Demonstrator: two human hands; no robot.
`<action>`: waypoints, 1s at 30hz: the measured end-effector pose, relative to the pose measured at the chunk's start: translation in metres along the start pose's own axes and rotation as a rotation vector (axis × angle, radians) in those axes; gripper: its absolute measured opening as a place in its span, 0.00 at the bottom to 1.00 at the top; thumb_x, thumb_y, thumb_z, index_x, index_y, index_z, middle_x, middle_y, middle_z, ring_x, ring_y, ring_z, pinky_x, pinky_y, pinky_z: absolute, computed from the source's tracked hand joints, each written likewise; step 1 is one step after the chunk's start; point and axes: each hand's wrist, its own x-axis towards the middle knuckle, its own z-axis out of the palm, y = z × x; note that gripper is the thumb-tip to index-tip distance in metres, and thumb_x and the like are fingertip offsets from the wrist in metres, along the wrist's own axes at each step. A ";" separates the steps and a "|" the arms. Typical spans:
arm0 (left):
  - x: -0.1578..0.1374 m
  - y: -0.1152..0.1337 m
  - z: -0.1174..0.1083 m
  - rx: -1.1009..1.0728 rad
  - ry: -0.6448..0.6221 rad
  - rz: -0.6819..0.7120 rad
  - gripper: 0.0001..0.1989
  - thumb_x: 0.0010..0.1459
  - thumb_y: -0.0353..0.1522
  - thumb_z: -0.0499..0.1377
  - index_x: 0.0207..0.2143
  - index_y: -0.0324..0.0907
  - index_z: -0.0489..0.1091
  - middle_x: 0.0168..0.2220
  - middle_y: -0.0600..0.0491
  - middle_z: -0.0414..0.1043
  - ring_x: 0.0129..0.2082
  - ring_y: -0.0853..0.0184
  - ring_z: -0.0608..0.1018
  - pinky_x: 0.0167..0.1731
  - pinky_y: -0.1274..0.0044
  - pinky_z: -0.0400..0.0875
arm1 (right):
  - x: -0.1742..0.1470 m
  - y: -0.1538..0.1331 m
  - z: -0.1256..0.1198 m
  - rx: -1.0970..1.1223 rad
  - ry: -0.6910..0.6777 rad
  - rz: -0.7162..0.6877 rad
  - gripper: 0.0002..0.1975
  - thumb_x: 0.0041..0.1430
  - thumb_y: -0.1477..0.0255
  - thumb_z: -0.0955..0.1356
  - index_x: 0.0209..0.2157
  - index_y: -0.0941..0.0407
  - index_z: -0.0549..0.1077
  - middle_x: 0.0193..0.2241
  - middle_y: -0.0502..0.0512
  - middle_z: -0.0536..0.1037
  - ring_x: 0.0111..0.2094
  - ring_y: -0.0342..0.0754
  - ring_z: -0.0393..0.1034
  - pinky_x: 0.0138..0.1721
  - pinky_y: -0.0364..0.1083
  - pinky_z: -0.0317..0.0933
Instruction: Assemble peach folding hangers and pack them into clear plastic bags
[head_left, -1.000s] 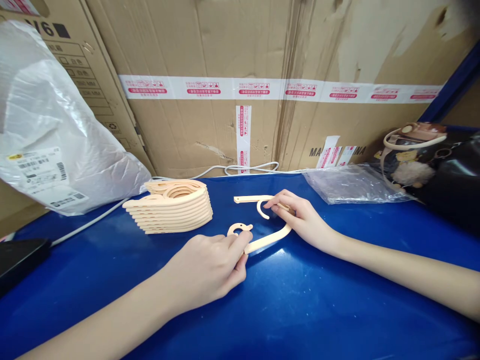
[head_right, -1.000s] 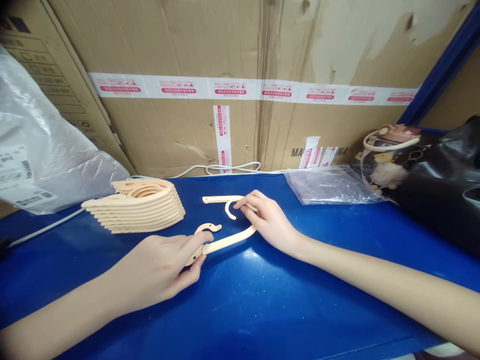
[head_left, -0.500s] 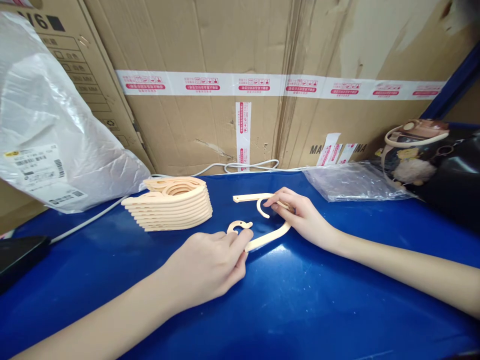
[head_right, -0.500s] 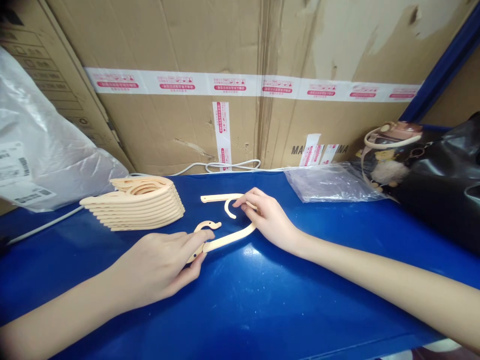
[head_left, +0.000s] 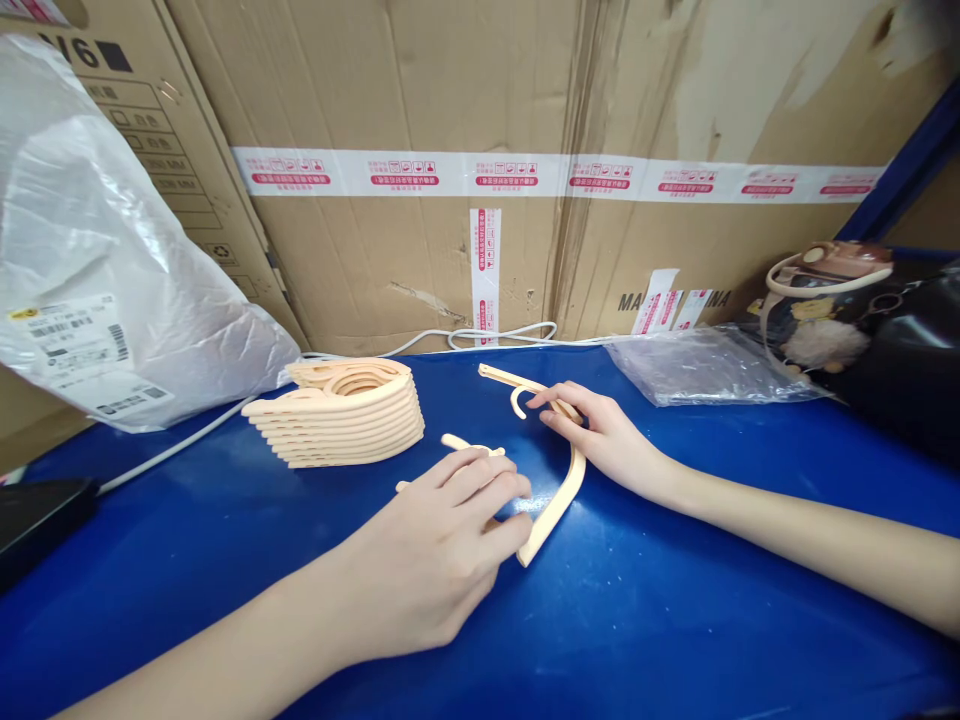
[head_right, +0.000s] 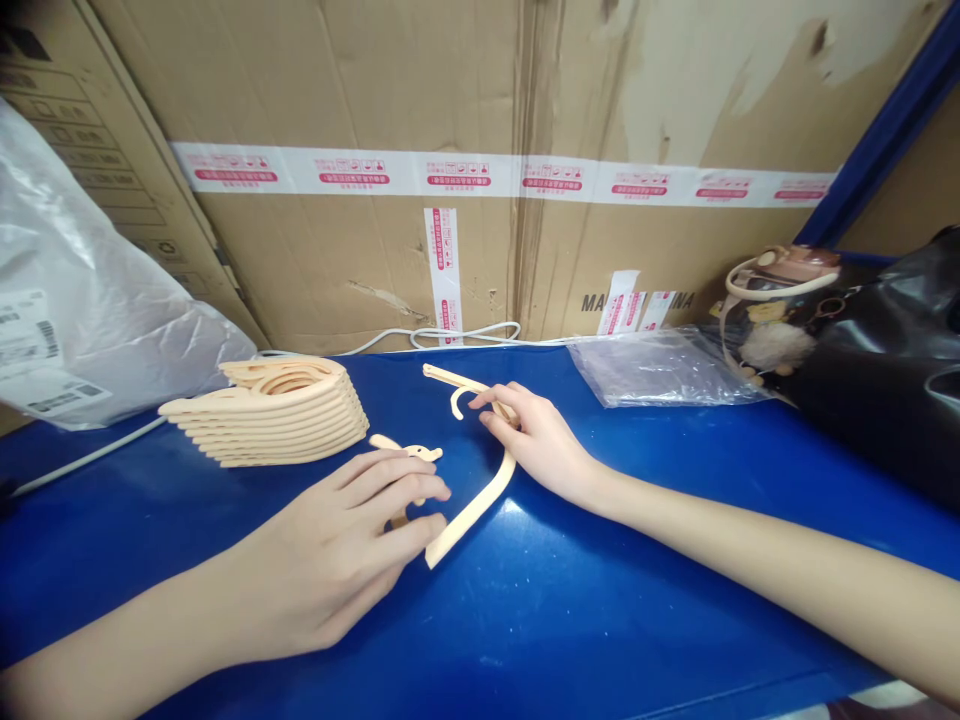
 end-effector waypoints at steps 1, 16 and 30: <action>-0.001 -0.001 0.002 0.012 0.007 -0.013 0.14 0.62 0.21 0.48 0.44 0.39 0.70 0.54 0.45 0.69 0.56 0.54 0.68 0.56 0.62 0.64 | 0.001 0.001 0.000 0.005 -0.001 0.013 0.09 0.65 0.68 0.64 0.42 0.53 0.76 0.34 0.51 0.74 0.31 0.47 0.68 0.36 0.48 0.61; -0.007 -0.002 0.011 -0.432 -0.060 -0.376 0.14 0.69 0.27 0.47 0.43 0.49 0.71 0.62 0.52 0.62 0.60 0.60 0.69 0.53 0.64 0.70 | 0.001 0.003 0.000 0.024 -0.003 0.108 0.13 0.67 0.65 0.61 0.42 0.52 0.75 0.29 0.49 0.72 0.28 0.46 0.62 0.30 0.45 0.55; 0.000 0.015 0.006 -0.446 -0.008 -0.378 0.06 0.63 0.33 0.61 0.35 0.44 0.65 0.53 0.52 0.70 0.52 0.60 0.74 0.47 0.71 0.69 | -0.004 -0.007 0.001 -0.097 -0.051 0.061 0.08 0.67 0.70 0.62 0.41 0.53 0.73 0.19 0.41 0.60 0.22 0.41 0.55 0.26 0.43 0.48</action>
